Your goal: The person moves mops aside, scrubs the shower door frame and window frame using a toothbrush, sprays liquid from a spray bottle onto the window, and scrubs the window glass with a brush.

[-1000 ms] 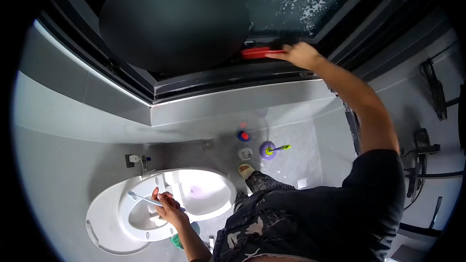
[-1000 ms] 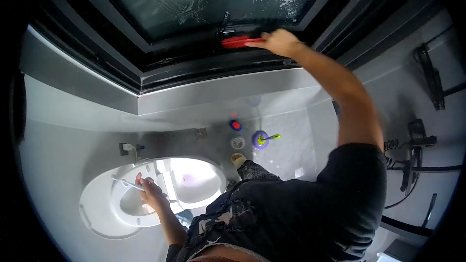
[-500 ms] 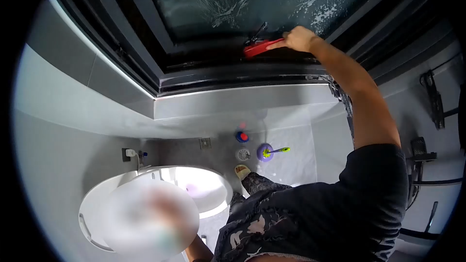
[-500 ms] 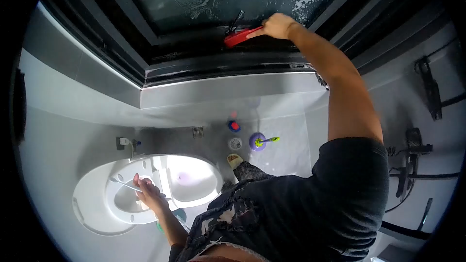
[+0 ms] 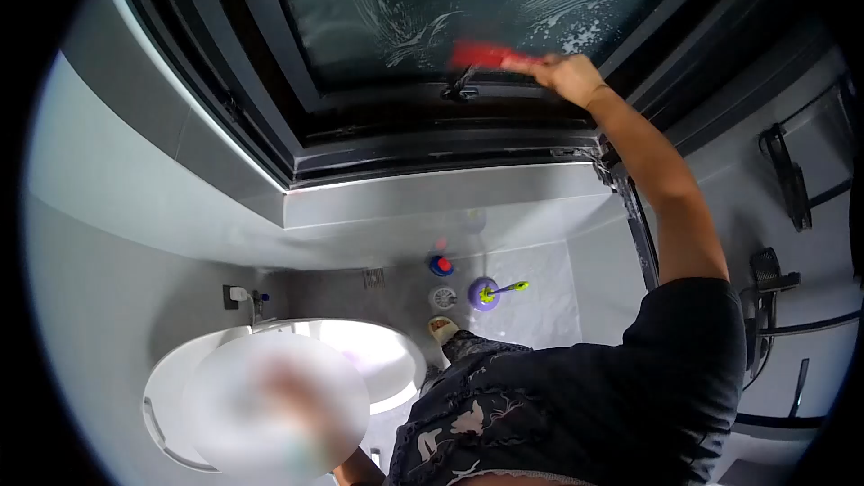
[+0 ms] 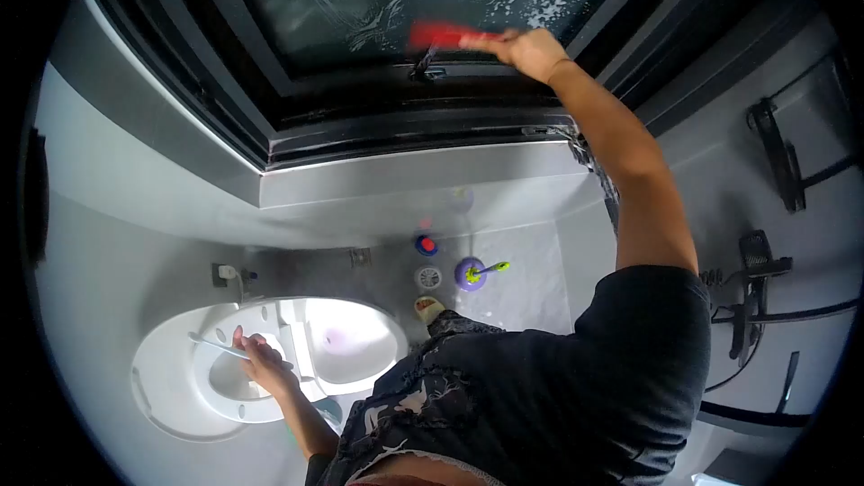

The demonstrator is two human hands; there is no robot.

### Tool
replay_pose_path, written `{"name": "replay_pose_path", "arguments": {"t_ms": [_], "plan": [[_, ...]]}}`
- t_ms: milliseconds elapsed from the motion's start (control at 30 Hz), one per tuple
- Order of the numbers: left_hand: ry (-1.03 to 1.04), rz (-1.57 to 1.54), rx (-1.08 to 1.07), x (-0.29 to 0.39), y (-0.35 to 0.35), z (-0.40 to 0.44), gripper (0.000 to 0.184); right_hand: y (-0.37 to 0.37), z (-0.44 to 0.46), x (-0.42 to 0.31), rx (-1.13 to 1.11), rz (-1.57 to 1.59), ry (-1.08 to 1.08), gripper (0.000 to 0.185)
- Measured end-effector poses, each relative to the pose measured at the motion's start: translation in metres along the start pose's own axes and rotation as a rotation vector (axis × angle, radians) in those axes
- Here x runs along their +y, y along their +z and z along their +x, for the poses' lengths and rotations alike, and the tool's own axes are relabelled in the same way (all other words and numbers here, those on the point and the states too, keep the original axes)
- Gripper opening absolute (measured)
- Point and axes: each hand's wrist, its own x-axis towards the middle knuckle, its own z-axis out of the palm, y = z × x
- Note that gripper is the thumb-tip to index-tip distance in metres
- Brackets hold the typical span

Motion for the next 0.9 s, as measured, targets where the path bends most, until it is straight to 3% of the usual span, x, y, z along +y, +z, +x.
{"name": "replay_pose_path", "arguments": {"t_ms": [67,167,233,333,400,433,467,567,633,700,733,767,867,900], "plan": [[0.005,-0.002,-0.006,0.002,-0.005,-0.003,0.023,0.0,-0.014,0.014,0.17,0.022,0.104,0.064],[0.001,0.044,0.002,-0.005,-0.021,-0.002,0.025,0.02,-0.049,-0.027,0.08,0.071,0.287,0.063],[0.004,0.113,-0.014,0.001,-0.019,-0.007,0.034,0.035,-0.082,-0.069,0.143,0.341,0.412,0.061],[0.02,0.107,-0.049,0.006,-0.018,-0.011,0.035,0.063,-0.09,-0.103,0.637,0.875,0.785,0.062],[0.011,0.091,-0.06,0.017,-0.012,-0.012,0.036,0.037,-0.063,-0.064,0.886,0.899,0.924,0.062],[0.018,0.083,-0.063,0.021,-0.009,-0.012,0.036,0.008,-0.05,-0.04,0.826,1.004,1.026,0.059],[0.032,0.089,-0.074,0.026,-0.004,-0.012,0.036,0.001,-0.03,-0.013,0.98,0.823,0.959,0.06],[0.068,0.181,-0.043,0.044,0.013,-0.023,0.036,-0.007,0.011,0.02,0.917,0.853,1.191,0.068],[0.059,0.194,-0.056,0.055,0.022,-0.033,0.036,0.017,0.016,-0.022,0.832,1.141,1.434,0.072],[0.083,0.188,-0.083,0.059,0.026,-0.036,0.037,0.081,0.027,-0.074,0.842,1.23,1.561,0.076],[0.087,0.207,-0.069,0.062,0.027,-0.036,0.037,0.104,0.031,-0.094,0.786,1.307,1.648,0.077],[0.092,0.229,-0.051,0.067,0.026,-0.037,0.037,0.098,0.031,-0.102,0.587,1.456,1.785,0.078],[0.169,0.205,-0.07,0.069,0.014,-0.025,0.037,0.071,0.05,-0.07,0.746,1.364,1.769,0.079],[0.196,0.206,-0.08,0.066,0.013,-0.021,0.037,0.05,0.053,-0.054,0.934,1.39,1.506,0.078]]}}
